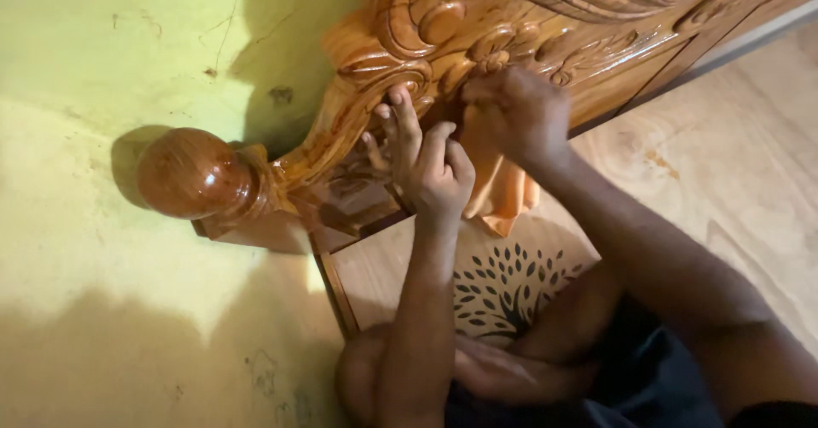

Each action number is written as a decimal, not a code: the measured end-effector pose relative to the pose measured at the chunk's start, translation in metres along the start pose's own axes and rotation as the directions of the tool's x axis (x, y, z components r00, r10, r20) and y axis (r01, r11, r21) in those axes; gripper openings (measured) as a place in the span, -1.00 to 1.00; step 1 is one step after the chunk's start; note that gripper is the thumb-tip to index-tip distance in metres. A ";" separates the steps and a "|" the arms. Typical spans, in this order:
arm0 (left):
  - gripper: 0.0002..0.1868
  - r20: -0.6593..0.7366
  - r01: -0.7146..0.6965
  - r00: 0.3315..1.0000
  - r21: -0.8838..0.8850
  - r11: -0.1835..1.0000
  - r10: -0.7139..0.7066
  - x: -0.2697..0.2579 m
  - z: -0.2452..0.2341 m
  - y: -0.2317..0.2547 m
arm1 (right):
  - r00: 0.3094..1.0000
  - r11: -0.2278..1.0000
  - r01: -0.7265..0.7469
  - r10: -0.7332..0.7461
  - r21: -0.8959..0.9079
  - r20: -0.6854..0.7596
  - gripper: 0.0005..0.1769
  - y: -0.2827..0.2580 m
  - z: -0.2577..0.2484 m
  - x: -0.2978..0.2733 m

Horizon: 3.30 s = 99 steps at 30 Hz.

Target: The person wipes a carved wooden headboard with an orange cloth. They sit on the floor and use the cloth to clean the intricate carvings and surfaces of the headboard.

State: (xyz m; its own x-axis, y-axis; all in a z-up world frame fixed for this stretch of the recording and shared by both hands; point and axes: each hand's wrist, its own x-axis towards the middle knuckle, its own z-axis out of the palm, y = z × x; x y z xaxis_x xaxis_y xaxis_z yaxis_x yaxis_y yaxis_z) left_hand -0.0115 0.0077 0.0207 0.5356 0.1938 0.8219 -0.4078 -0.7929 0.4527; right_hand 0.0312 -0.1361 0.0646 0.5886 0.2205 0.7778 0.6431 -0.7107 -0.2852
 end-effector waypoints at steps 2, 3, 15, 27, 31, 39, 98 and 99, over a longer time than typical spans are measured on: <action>-0.82 -0.003 -0.001 1.000 0.013 1.000 0.001 -0.001 0.001 -0.001 | 0.984 0.987 -0.088 0.107 0.135 -0.142 -0.85 -0.003 0.002 0.004; -0.82 -0.006 0.005 1.000 0.019 1.000 -0.005 -0.002 0.003 -0.001 | 0.964 0.971 -0.125 0.168 0.205 -0.205 -0.81 -0.005 0.005 0.005; -0.83 0.014 -0.008 1.000 0.023 1.000 0.008 0.000 0.000 -0.002 | 0.946 0.974 0.084 -0.011 0.213 -0.324 -0.79 -0.015 0.020 0.018; -0.82 0.014 -0.007 1.000 0.036 0.999 0.006 0.000 0.001 -0.001 | 0.953 0.995 0.090 -0.073 0.046 -0.294 -0.82 -0.020 0.008 0.010; -0.84 0.018 -0.010 1.000 0.036 0.999 0.009 0.001 -0.002 -0.001 | 0.976 0.983 0.108 -0.076 0.147 -0.206 -0.82 -0.007 0.011 0.011; -0.82 -0.003 -0.014 1.000 0.047 0.999 0.014 0.005 0.000 0.002 | 0.983 0.997 0.069 -0.061 0.040 -0.171 -0.86 -0.014 -0.003 0.000; -0.82 0.059 0.001 0.998 -0.020 1.000 0.000 -0.004 0.004 0.006 | 0.976 0.980 0.103 -0.133 -0.170 -0.172 -0.82 0.048 -0.024 -0.004; -0.81 0.060 0.006 0.998 -0.019 1.000 -0.005 -0.005 0.005 0.006 | 0.967 0.989 0.020 -0.057 -0.148 -0.249 -0.79 0.051 -0.020 -0.004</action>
State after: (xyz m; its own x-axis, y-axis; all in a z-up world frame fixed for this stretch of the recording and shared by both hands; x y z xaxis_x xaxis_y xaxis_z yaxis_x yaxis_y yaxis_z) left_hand -0.0129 -0.0007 0.0179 0.5807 0.1625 0.7977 -0.4190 -0.7804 0.4641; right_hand 0.0521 -0.1866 0.0583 0.4105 0.0872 0.9077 0.5754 -0.7970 -0.1837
